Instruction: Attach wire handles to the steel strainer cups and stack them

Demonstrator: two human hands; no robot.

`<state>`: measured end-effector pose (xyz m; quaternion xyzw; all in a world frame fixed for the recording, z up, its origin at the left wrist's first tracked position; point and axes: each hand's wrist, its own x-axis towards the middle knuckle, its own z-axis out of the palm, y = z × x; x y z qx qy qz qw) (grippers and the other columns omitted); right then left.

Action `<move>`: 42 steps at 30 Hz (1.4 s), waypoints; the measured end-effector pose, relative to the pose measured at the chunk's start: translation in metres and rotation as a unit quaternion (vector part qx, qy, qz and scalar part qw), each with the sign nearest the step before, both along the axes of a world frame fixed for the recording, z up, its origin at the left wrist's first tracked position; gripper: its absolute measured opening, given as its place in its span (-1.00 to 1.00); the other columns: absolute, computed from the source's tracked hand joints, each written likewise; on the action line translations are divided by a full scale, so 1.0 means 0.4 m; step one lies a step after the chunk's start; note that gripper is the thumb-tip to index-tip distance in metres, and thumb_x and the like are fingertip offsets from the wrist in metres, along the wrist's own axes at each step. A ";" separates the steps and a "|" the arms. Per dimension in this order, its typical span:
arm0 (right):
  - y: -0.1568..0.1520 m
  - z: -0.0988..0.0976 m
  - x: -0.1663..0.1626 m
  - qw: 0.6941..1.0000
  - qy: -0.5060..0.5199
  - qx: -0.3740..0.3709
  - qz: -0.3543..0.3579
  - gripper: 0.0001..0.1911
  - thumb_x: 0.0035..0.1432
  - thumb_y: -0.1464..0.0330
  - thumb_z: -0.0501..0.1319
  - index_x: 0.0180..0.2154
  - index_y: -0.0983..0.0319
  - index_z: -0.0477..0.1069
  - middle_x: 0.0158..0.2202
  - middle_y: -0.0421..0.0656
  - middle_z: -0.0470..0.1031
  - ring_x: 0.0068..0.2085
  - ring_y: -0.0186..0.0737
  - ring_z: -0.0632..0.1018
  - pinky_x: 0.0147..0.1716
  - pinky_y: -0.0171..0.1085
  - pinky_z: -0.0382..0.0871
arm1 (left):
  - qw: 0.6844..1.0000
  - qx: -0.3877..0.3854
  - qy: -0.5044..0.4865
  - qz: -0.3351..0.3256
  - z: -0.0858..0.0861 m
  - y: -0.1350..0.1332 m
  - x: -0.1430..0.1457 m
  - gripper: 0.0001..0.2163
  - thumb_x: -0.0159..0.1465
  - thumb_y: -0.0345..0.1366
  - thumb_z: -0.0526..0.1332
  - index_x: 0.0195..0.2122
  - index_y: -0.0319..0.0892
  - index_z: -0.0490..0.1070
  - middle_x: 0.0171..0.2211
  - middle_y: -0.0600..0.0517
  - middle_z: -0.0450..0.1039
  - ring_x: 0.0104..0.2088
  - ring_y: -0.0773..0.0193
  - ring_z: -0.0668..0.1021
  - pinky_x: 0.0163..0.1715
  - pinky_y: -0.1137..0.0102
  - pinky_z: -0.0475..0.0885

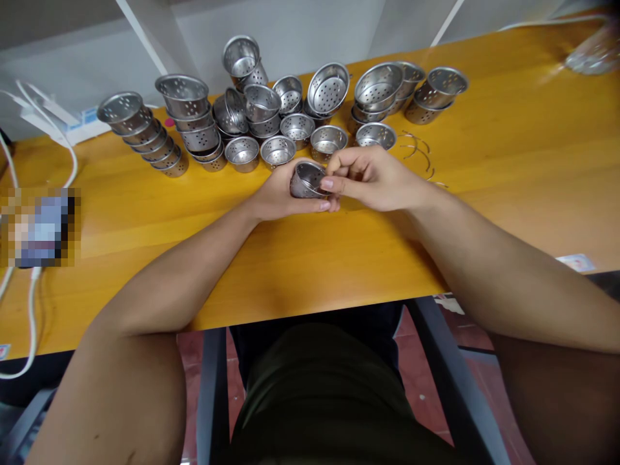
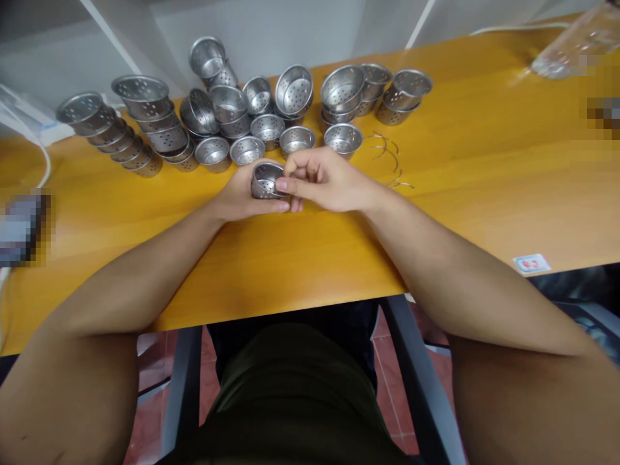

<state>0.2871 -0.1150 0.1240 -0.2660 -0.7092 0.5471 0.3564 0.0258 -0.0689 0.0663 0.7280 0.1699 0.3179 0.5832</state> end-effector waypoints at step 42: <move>0.026 -0.046 0.034 0.963 -0.059 0.203 -0.170 -0.28 0.35 -0.39 0.70 0.29 -0.16 0.82 0.36 -0.01 0.75 0.04 0.15 0.79 0.08 0.21 0.87 | 0.984 0.068 0.006 0.165 -0.055 0.049 -0.012 -0.13 0.42 0.53 0.66 0.46 0.03 0.56 0.23 -0.07 0.68 0.38 -0.14 0.81 0.53 -0.21 0.75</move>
